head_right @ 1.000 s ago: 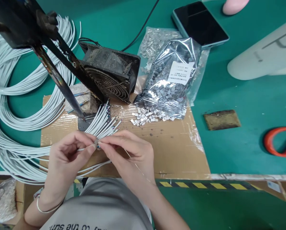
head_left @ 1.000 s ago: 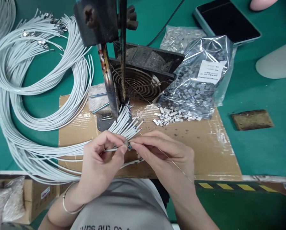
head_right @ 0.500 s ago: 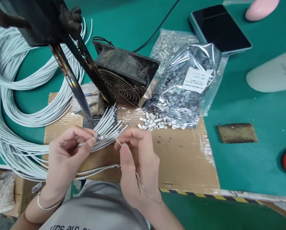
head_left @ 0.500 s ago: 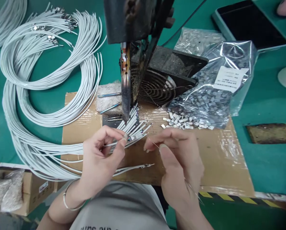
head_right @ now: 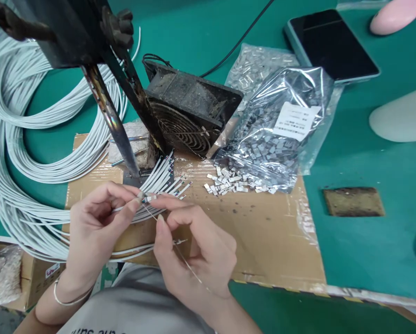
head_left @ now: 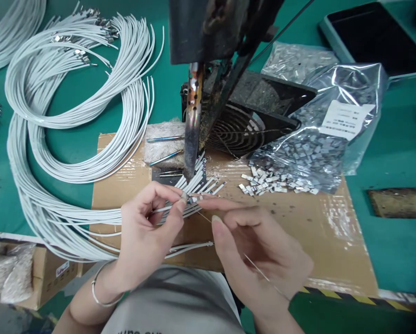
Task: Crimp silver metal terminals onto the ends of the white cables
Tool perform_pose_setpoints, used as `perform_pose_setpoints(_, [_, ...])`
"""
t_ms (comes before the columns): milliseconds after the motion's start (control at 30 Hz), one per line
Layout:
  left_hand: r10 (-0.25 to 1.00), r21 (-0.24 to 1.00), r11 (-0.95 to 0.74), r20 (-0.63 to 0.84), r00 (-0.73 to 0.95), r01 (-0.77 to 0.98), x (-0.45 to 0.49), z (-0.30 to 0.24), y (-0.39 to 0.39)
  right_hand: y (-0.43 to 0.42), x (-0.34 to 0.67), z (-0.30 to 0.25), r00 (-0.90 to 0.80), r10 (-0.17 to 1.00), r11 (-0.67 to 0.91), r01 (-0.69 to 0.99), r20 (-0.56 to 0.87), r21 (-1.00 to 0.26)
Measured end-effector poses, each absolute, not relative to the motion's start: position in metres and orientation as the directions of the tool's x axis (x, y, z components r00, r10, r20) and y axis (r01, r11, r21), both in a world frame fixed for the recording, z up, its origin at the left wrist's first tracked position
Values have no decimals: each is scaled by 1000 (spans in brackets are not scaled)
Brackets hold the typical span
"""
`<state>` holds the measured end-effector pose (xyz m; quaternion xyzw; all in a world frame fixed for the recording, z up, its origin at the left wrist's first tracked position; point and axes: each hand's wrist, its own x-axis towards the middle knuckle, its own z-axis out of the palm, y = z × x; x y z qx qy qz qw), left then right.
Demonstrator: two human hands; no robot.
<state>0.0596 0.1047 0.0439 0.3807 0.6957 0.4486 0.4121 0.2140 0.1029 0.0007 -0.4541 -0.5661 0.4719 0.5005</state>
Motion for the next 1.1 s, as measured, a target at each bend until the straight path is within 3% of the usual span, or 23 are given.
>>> perform_pose_setpoints(833, [908, 930, 310, -229, -350, 196, 58, 45, 105, 106, 212, 4, -12, 997, 79, 9, 79, -997])
perform_pose_setpoints(1100, [915, 939, 279, -197, -352, 201, 59, 41, 106, 106, 203, 10, 64, 997, -44, -52, -47, -998])
